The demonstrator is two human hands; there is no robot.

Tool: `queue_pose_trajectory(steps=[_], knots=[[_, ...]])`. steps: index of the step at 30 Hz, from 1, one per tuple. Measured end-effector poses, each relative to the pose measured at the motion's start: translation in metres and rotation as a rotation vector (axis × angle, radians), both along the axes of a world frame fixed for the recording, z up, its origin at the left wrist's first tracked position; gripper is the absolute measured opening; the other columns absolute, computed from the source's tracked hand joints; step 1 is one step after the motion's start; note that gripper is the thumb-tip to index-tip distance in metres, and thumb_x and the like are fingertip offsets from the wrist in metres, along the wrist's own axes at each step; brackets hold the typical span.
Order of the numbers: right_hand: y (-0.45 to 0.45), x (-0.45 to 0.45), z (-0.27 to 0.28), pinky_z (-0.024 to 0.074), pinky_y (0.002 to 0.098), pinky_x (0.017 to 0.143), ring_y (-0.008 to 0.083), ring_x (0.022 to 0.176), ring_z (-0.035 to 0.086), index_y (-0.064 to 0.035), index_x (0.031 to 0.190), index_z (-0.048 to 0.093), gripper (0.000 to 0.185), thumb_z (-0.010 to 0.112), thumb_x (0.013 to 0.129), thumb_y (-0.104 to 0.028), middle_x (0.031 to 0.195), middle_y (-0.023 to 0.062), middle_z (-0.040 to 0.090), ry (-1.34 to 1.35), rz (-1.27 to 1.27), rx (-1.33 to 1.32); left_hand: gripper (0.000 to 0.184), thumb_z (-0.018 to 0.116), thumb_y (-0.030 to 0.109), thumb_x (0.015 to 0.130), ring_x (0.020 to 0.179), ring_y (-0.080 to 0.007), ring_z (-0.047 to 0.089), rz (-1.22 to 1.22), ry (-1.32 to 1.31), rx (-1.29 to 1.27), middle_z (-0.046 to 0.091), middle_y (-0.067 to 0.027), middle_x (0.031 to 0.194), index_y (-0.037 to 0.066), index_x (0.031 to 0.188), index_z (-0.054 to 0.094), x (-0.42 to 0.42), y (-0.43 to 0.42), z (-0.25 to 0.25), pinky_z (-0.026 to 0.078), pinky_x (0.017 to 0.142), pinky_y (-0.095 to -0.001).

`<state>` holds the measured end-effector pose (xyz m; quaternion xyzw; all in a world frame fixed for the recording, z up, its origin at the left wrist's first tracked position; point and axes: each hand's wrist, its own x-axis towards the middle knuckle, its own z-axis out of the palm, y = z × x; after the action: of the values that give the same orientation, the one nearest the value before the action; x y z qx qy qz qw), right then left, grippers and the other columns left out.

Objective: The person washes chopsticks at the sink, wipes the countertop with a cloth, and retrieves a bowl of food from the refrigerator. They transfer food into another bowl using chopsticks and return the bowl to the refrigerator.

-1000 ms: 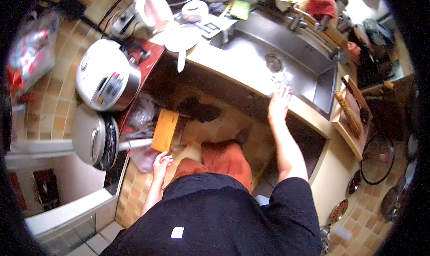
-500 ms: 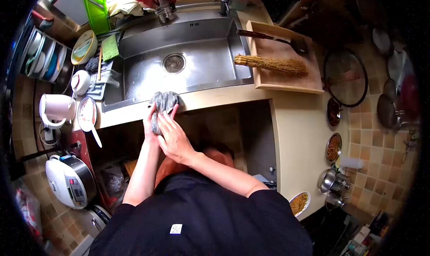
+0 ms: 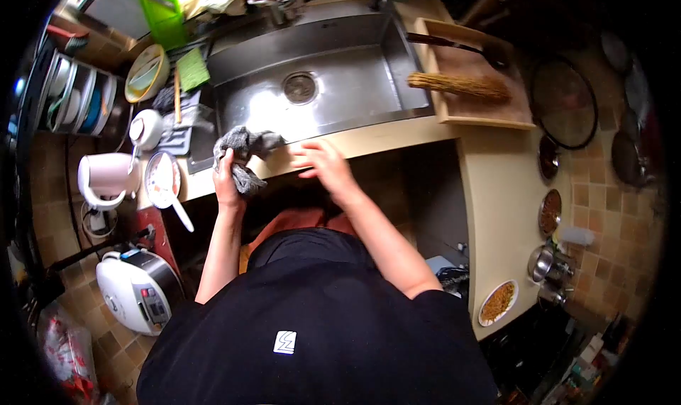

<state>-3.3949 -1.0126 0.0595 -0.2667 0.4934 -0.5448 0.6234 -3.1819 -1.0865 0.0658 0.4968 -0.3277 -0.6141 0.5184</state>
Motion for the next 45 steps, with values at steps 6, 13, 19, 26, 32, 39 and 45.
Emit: queue_pose_trajectory(steps=[6,13,19,26,32,39,45], knots=[[0.085,-0.032,-0.027,0.0556,0.0282,0.072,0.0213,0.093,0.069,0.0020,0.122,0.055,0.032,0.047,0.101,-0.021,0.117,0.0190,0.066,0.134,-0.252,0.349,0.050,0.067,0.022,0.080,0.132,-0.0466,0.037,-0.424,-1.498,-0.679,0.045,-0.0296,0.135,-0.007,0.119,0.055,0.054,-0.007,-0.093,0.028,0.112,-0.0547],[0.163,-0.028,-0.032,0.0549,0.0302,0.074,0.0237,0.094,0.069,0.0019,0.125,0.052,0.035,0.044,0.103,-0.024,0.116,0.0199,0.066,0.152,-0.506,0.483,0.063,0.070,0.032,0.078,0.139,-0.0431,0.031,-0.845,-1.330,-0.897,0.048,-0.0231,0.139,0.000,0.130,0.053,-0.069,0.028,-0.082,0.025,0.114,-0.0516],[0.206,-0.031,-0.037,0.0553,0.0285,0.071,0.0227,0.092,0.070,0.0012,0.125,0.053,0.036,0.045,0.103,-0.026,0.115,0.0194,0.066,0.230,-0.622,0.482,0.061,0.067,0.034,0.081,0.134,-0.0430,0.035,-0.988,-1.136,-1.199,0.048,-0.0232,0.135,0.000,0.129,0.052,-0.204,0.025,-0.078,0.024,0.115,-0.0507],[0.233,-0.039,-0.044,0.0556,0.0277,0.068,0.0218,0.089,0.070,0.0011,0.124,0.054,0.034,0.046,0.103,-0.024,0.113,0.0190,0.067,0.255,-0.670,0.511,0.060,0.062,0.037,0.086,0.140,-0.0318,0.032,-1.110,-1.057,-1.286,0.046,-0.0143,0.143,0.004,0.135,0.049,-0.283,0.007,-0.090,0.019,0.119,-0.0468],[0.242,-0.059,-0.064,0.0547,0.0265,0.066,0.0190,0.085,0.069,0.0011,0.122,0.054,0.033,0.044,0.103,-0.023,0.111,0.0176,0.068,0.291,-0.616,0.542,0.069,0.078,0.019,0.070,0.129,-0.0341,0.047,-0.850,-1.088,-1.067,0.051,-0.0158,0.140,0.008,0.133,0.052,-0.151,-0.029,-0.083,0.035,0.111,-0.0482],[0.227,-0.079,-0.066,0.0533,0.0249,0.065,0.0168,0.083,0.069,0.0005,0.121,0.056,0.029,0.044,0.102,-0.018,0.108,0.0151,0.069,0.297,-0.581,0.493,0.051,0.053,0.017,0.086,0.140,-0.0352,0.033,-0.452,-1.543,-0.730,0.046,-0.0254,0.142,-0.003,0.133,0.051,0.028,-0.053,-0.091,0.017,0.117,-0.0544],[0.255,-0.078,-0.073,0.0540,0.0270,0.063,0.0162,0.081,0.069,-0.0019,0.118,0.058,0.026,0.044,0.102,-0.017,0.104,0.0123,0.070,0.281,-0.682,0.523,0.063,0.062,0.017,0.082,0.142,-0.0410,0.028,-0.542,-1.377,-0.906,0.035,-0.0321,0.146,-0.014,0.133,0.043,-0.081,-0.011,-0.101,0.018,0.119,-0.0478]])
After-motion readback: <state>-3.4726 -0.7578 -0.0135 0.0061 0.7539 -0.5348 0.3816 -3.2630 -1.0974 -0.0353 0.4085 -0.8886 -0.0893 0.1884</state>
